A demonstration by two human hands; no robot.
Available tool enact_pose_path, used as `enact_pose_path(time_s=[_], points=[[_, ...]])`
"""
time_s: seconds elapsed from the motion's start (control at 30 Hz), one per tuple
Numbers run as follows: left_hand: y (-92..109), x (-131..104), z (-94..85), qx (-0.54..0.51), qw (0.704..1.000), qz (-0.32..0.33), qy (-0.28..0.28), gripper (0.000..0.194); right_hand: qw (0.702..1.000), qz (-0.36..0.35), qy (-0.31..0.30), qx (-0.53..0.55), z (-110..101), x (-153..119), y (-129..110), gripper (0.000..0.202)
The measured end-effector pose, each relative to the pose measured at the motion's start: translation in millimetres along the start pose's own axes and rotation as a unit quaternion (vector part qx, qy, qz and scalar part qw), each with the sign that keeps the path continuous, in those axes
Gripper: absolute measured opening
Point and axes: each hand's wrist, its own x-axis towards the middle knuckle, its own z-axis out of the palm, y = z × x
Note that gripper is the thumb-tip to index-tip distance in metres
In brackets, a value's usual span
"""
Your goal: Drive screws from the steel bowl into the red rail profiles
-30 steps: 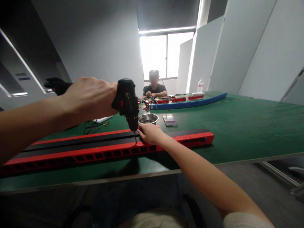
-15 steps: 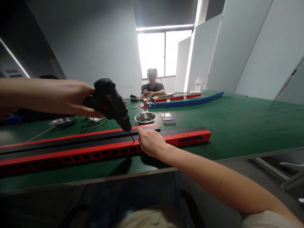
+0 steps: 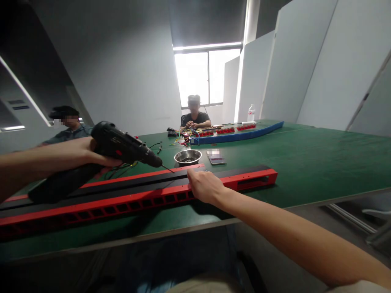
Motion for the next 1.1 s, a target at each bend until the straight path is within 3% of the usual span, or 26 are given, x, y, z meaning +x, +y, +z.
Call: enact_pose_path(time_s=[0.1,0.13,0.27,0.5,0.77,1.0,1.1], points=[[-12,-1,4.8,0.060,0.996,0.000,-0.058,0.031,1.000,0.001,0.013,-0.001,-2,-9,16,0.022],[-15,-2,9.4,0.043,0.998,0.001,-0.052,0.034,1.000,0.001,0.016,-0.001,-2,-12,22,0.021],[-29,0,39.0,-0.066,0.997,-0.022,-0.019,0.044,1.000,0.002,0.028,-0.004,-2,-23,44,0.017],[-51,16,84.1,-0.267,0.958,-0.066,-0.081,0.037,0.999,0.005,0.050,-0.005,1,-38,83,0.017],[-79,17,88.2,-0.361,0.926,-0.013,-0.106,0.028,0.997,0.055,0.049,0.018,-6,-53,114,0.018],[-90,15,89.5,-0.460,0.871,-0.068,-0.158,0.017,0.994,0.097,0.027,0.041,-12,-51,116,0.022],[-91,18,94.3,-0.454,0.872,-0.105,-0.153,0.021,0.992,0.115,-0.001,0.055,-20,-38,114,0.026]])
